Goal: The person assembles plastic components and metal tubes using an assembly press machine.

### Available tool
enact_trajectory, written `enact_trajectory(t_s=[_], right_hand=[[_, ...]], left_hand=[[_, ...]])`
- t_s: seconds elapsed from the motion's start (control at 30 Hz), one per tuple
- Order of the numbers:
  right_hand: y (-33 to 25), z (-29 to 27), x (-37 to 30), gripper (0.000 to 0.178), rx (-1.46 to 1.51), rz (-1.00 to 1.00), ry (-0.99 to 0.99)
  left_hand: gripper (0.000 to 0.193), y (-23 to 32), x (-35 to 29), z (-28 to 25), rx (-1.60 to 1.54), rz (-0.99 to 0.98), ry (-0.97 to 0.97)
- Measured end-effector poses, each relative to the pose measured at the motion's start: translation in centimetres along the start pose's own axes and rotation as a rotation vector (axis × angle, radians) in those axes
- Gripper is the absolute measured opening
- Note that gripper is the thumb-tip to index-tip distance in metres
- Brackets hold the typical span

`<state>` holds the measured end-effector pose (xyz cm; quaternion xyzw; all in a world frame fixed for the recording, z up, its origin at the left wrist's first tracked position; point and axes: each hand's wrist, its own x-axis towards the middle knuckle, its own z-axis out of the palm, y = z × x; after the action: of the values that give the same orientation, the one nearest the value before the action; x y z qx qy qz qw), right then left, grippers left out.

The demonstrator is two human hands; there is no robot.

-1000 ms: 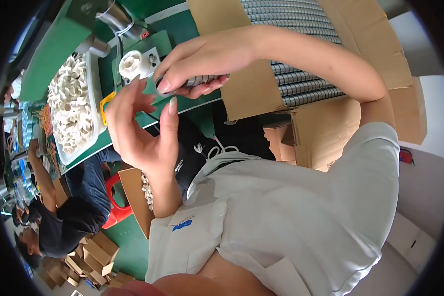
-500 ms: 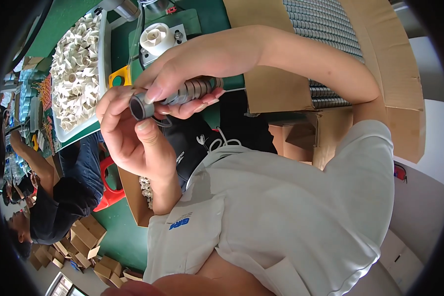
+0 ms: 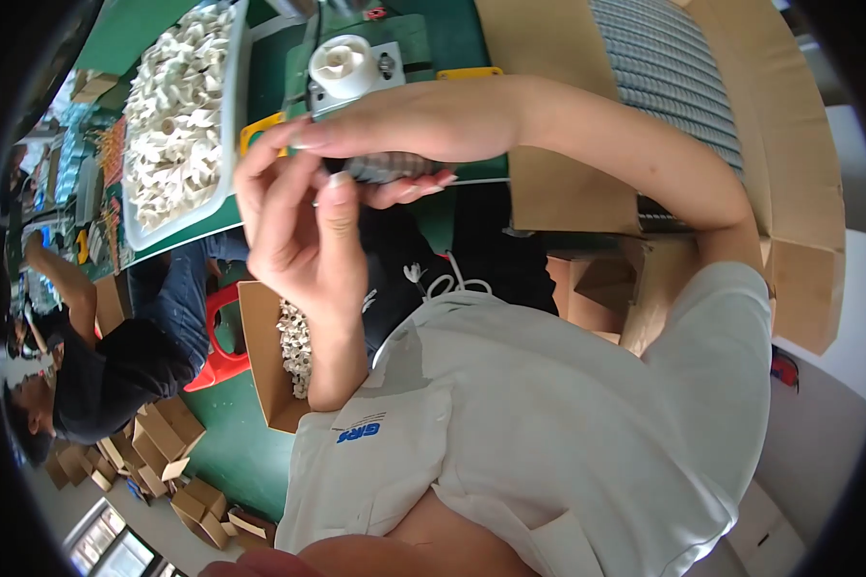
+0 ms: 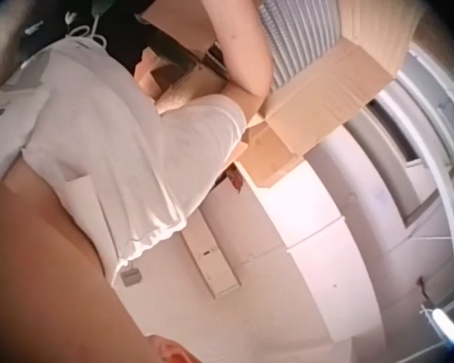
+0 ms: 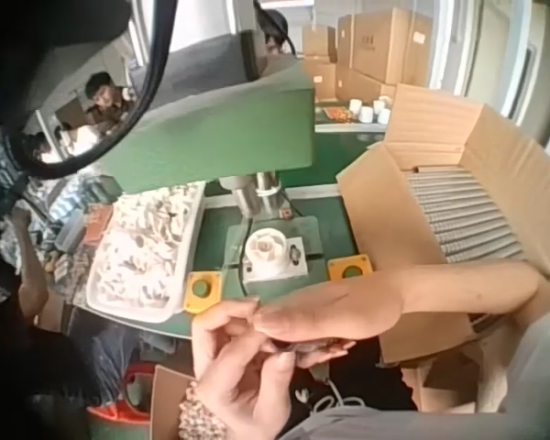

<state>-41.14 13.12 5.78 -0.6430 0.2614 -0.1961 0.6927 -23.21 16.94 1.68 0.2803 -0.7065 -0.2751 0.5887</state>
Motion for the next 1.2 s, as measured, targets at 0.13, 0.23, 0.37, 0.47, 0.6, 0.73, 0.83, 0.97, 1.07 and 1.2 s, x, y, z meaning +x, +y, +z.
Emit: enact_trajectory(t_s=[0.13, 0.23, 0.37, 0.47, 0.6, 0.73, 0.83, 0.97, 1.07, 1.2], right_hand=[[0.5, -1.4, -0.1, 0.050, -0.110, -0.053, -0.015], [1.1, -4.0, -0.3, 0.046, -0.131, -0.043, -0.015], [0.9, -7.6, -0.8, 0.043, -0.169, -0.018, 0.034], [1.1, -9.1, -0.7, 0.041, -0.263, -0.040, 0.088], [1.0, -9.7, -1.3, 0.040, -0.321, -0.023, 0.203], [2.0, -9.9, -1.5, 0.040, -0.467, 0.054, 0.295], [0.6, -9.0, -1.3, 0.036, -0.554, 0.173, 0.274], [1.6, -10.3, -1.8, 0.042, -0.560, 0.158, 0.241], [2.1, -11.2, -2.0, 0.041, -0.576, 0.178, 0.243], [1.7, -11.9, -2.1, 0.037, -0.652, 0.265, 0.251]], left_hand=[[0.026, -0.1, 0.6, -1.5, 0.023, -0.012, 0.170], [0.024, -2.6, 1.0, -7.8, 0.445, -0.037, 0.212], [0.026, -6.7, 3.1, -18.2, 1.004, -0.151, 0.244], [0.027, -10.9, 3.3, -24.4, 1.143, -0.255, 0.029], [0.030, -10.5, 4.7, -24.0, 1.127, -0.434, -0.053], [0.033, -10.0, 5.7, -23.4, 1.086, -0.436, 0.011], [0.035, -7.9, 6.0, -21.5, 1.069, -0.433, 0.127], [0.033, -6.1, 7.0, -12.9, 0.806, -0.307, 0.146], [0.031, -6.2, 6.9, -11.4, 0.582, -0.300, 0.129], [0.027, -6.9, 5.7, -11.1, 0.059, -0.396, 0.083]])
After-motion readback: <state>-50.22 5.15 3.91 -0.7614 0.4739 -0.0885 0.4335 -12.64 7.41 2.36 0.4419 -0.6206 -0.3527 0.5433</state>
